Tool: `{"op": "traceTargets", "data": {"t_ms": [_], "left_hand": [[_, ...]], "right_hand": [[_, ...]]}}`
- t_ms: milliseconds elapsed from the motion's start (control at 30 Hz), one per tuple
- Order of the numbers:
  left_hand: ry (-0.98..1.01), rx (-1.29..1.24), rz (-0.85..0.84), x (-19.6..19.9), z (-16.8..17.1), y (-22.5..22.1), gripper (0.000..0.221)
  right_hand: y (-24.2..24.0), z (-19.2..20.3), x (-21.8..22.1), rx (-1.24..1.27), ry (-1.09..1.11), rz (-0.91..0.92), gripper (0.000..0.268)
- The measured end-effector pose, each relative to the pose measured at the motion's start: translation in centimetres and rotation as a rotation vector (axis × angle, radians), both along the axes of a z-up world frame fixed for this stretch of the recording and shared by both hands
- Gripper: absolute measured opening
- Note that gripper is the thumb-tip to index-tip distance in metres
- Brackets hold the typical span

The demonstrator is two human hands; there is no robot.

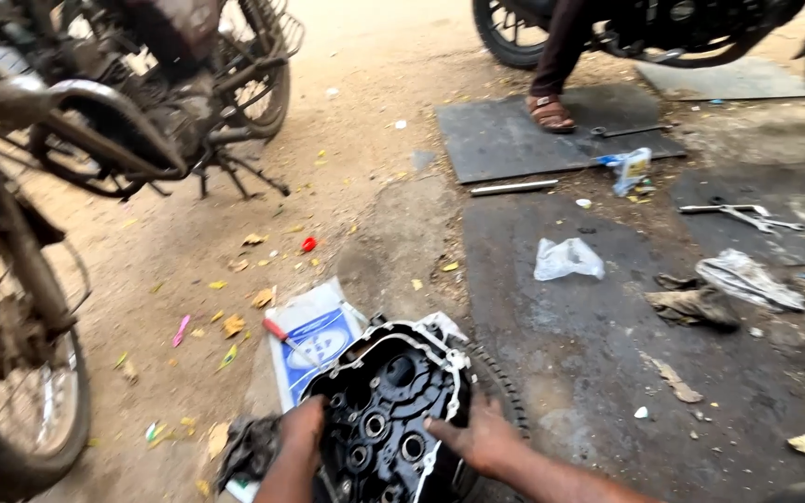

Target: The person sits on the ground and scrapes old gasket material from the mating surfaces of two motorcycle crankcase covers resting on a tire, using a metal scraper, then wipes the covers with a cloth and handles a cylinder component.

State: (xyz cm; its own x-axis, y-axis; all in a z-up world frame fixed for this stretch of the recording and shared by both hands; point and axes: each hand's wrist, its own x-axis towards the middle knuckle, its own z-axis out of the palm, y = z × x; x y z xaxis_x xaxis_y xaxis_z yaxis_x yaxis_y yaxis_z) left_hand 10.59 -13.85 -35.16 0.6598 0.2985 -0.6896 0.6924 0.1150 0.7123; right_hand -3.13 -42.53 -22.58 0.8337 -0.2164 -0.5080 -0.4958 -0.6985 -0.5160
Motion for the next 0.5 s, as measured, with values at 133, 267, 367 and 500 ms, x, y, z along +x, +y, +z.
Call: {"op": "traceTargets", "data": {"t_ms": [133, 267, 367, 500], "left_hand": [[0.040, -0.115, -0.004, 0.4, -0.1, 0.5, 0.032], [-0.042, 0.045, -0.176, 2.7, -4.6, 3.0, 0.041], [-0.035, 0.285, -0.322, 4.0, -6.8, 4.5, 0.048], [-0.024, 0.554, -0.589, 6.0, -8.9, 6.2, 0.042]], "right_hand": [[-0.6, 0.3, 0.1, 0.035, -0.045, -0.012, 0.125], [-1.0, 2.5, 0.1, 0.051, -0.026, 0.003, 0.122], [-1.1, 3.5, -0.1, 0.096, 0.038, -0.026, 0.122], [-1.4, 4.5, -0.1, 0.167, 0.051, -0.047, 0.122]]}}
